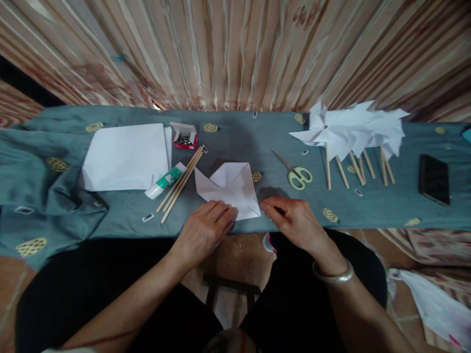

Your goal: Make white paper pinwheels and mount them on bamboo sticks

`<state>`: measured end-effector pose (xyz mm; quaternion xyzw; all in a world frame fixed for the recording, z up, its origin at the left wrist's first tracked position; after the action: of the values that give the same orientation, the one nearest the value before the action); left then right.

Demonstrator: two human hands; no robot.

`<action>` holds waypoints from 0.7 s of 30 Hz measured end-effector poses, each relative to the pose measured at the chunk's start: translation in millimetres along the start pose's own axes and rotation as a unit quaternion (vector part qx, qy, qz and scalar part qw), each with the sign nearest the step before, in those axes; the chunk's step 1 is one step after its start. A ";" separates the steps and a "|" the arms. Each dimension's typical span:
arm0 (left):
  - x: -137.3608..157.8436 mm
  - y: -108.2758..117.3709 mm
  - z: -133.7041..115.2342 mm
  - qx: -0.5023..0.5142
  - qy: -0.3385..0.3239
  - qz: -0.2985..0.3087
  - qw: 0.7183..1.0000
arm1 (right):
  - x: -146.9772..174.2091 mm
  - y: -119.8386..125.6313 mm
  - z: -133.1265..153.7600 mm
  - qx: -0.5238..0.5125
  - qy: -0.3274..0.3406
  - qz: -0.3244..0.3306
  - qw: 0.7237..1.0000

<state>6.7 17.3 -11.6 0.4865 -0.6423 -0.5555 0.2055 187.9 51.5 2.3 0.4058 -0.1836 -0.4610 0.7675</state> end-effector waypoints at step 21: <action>20.7 10.4 -1.8 0.050 -0.011 -0.022 0.998 | -17.5 -26.8 6.3 -0.243 0.072 0.025 0.967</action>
<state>-5.1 -2.2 -7.3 0.5040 -0.6605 -0.5327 0.1611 159.9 57.1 -13.5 0.2347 -0.0208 -0.4421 0.8654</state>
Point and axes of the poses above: each hand's wrist, its own x-axis away from the middle knuckle, its own y-axis out of the back of the hand, z = x × y, the point moved 5 cm from there along -x, towards the middle knuckle, and after that the axes turned 11 degrees about y, right-handed, at the moved point
